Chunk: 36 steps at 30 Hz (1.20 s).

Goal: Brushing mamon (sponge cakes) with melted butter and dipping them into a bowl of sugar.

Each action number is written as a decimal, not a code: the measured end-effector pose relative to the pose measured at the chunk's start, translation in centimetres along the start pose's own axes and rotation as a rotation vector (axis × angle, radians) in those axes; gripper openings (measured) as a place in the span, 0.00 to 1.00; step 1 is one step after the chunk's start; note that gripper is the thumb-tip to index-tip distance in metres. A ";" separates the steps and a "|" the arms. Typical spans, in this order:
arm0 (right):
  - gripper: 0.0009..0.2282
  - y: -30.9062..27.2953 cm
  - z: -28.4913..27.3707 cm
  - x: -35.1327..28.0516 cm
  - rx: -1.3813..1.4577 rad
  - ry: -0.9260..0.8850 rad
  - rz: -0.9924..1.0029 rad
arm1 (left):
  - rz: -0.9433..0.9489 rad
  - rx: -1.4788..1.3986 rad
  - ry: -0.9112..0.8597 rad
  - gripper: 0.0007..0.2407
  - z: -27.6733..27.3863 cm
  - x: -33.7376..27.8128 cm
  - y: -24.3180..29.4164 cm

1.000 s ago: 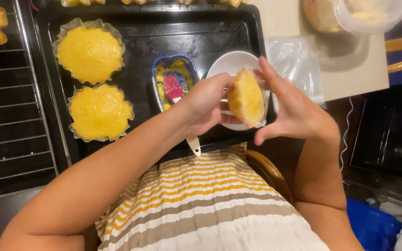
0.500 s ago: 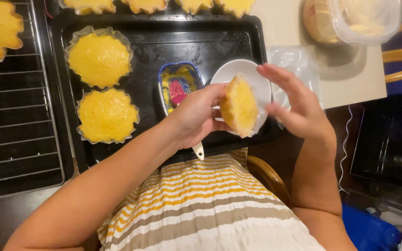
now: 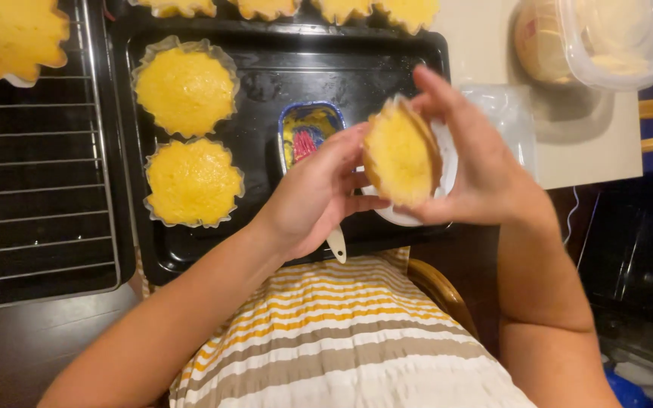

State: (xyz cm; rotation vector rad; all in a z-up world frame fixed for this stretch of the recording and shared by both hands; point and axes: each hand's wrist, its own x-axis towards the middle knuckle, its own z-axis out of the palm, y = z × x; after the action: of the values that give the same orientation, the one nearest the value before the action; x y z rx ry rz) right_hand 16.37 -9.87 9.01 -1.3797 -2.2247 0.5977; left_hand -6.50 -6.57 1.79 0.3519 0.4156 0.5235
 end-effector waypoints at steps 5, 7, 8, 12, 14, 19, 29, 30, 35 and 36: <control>0.53 4.3 -2.0 4.7 -0.158 -0.020 -0.120 | 0.229 0.125 0.091 0.20 -2.7 -4.3 0.7; 0.54 6.3 -1.8 6.6 -0.242 -0.033 -0.107 | 0.404 0.406 0.092 0.21 -2.6 -7.5 2.3; 0.54 7.4 -1.7 7.6 -0.326 -0.047 -0.090 | 0.575 0.687 0.090 0.23 -2.5 -9.1 3.1; 0.56 9.5 0.1 8.8 -0.453 -0.122 0.002 | 0.736 1.193 0.304 0.21 -4.1 -12.7 5.5; 0.57 10.7 1.2 8.7 -0.488 -0.163 0.070 | 0.824 1.619 0.508 0.20 -5.3 -13.7 6.3; 0.59 10.7 2.8 9.2 -0.474 -0.167 0.147 | 0.772 1.910 0.644 0.27 -7.0 -12.6 9.4; 0.60 11.0 1.4 8.4 -0.467 -0.108 0.097 | 0.384 2.459 0.688 0.56 -8.3 -2.9 13.2; 0.60 10.6 0.7 8.1 -0.466 -0.106 0.096 | 0.385 2.461 0.689 0.56 -8.3 -2.4 13.3; 0.38 6.4 -2.3 5.4 -0.116 0.079 0.008 | 0.133 2.620 0.744 0.60 -9.2 -0.1 13.2; 0.38 6.0 -2.3 4.7 -0.116 0.082 0.013 | 0.133 2.623 0.736 0.60 -9.3 0.0 13.4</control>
State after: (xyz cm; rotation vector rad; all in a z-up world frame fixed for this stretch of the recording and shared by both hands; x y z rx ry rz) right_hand 20.14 -2.92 8.06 -1.4499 -2.2171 0.4145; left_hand -16.27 6.29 -0.50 2.7416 1.6712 -0.1562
